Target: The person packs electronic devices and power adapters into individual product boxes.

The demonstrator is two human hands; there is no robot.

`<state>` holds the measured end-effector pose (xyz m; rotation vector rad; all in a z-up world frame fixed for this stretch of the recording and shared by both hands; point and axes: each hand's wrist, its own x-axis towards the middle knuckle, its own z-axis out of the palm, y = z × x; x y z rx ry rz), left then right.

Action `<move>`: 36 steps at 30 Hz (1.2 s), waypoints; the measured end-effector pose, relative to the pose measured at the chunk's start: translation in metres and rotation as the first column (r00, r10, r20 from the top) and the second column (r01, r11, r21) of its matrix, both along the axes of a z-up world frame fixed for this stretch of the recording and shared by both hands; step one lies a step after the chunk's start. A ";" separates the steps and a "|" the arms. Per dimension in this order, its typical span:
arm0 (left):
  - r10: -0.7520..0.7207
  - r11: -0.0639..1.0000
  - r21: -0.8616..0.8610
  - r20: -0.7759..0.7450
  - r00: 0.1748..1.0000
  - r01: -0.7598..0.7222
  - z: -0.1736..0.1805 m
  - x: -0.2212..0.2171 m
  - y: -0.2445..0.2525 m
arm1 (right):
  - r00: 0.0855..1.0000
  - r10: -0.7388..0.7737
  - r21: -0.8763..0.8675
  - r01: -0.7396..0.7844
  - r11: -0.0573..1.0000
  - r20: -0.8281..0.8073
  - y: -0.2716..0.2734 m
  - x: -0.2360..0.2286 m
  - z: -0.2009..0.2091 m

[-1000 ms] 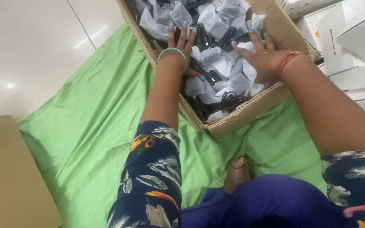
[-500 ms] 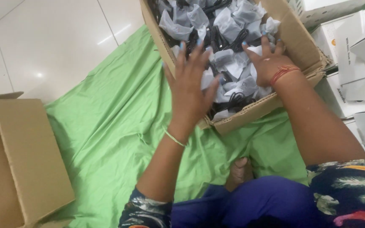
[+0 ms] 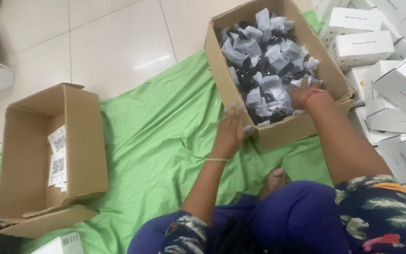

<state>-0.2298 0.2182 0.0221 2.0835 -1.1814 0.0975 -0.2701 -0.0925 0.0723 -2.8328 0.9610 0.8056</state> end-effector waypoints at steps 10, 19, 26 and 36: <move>0.600 0.779 -0.060 -0.219 0.769 -0.625 0.044 -0.016 0.300 | 0.752 0.576 -0.012 -0.605 0.796 0.320 0.247 -0.015 0.075; 0.859 0.496 -0.179 -0.041 0.511 -0.849 0.028 -0.098 0.477 | 0.297 0.931 0.006 -0.953 0.303 0.213 0.490 0.006 0.059; 0.963 0.263 -0.115 -0.027 0.268 -0.958 0.016 -0.189 0.569 | -0.047 0.813 0.040 -0.996 -0.086 0.580 0.687 -0.002 0.012; 0.894 -0.351 -0.439 -0.421 -0.156 -0.827 -0.070 -0.259 0.686 | 0.482 0.466 0.567 -0.822 -0.052 0.742 0.838 -0.092 -0.093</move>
